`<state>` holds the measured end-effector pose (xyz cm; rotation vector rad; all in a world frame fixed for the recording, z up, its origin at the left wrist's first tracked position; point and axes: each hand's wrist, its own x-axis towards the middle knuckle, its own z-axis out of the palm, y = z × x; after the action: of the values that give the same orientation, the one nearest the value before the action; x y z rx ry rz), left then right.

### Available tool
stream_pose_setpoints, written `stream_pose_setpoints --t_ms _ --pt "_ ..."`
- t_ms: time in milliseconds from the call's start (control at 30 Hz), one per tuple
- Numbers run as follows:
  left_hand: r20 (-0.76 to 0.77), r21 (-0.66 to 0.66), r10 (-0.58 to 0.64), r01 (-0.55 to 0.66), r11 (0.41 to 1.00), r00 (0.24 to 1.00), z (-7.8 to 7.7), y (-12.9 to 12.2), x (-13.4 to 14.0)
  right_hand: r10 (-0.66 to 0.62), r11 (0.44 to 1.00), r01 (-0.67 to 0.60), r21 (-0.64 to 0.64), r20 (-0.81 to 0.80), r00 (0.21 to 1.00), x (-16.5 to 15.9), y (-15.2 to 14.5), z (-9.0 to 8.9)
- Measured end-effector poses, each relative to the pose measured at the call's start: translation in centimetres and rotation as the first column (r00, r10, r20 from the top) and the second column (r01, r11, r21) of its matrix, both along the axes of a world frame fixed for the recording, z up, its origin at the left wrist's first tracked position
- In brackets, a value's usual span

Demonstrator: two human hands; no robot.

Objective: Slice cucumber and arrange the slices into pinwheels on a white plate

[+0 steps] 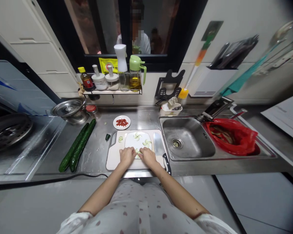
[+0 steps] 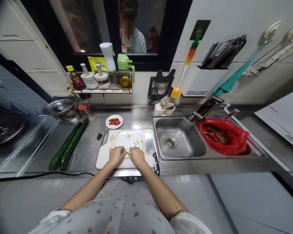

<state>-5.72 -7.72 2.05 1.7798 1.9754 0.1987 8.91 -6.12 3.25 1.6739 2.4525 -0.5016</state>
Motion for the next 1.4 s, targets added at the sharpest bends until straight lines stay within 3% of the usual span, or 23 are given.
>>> stream_pose_setpoints --t_ms 800,900,1133,1400 --pt "-0.019 0.044 -0.019 0.02 0.999 1.0 0.2 0.0 0.2 -0.037 0.999 0.037 -0.013 -0.042 0.998 -0.1 0.2 0.0" --pt "0.041 0.071 0.046 -0.049 0.996 0.998 0.4 0.3 -0.6 -0.071 0.997 0.073 0.022 -0.091 0.993 0.3 0.2 0.3" --pt "0.081 0.04 0.368 -0.372 0.928 0.926 0.3 2.4 -5.4 -0.137 0.987 0.154 0.049 -0.251 0.958 2.0 -0.5 0.9" --pt "-0.007 0.015 0.461 -0.461 0.887 0.887 -1.8 4.6 -7.9 -0.147 0.98 0.186 0.07 -0.371 0.917 2.9 -1.2 0.9"
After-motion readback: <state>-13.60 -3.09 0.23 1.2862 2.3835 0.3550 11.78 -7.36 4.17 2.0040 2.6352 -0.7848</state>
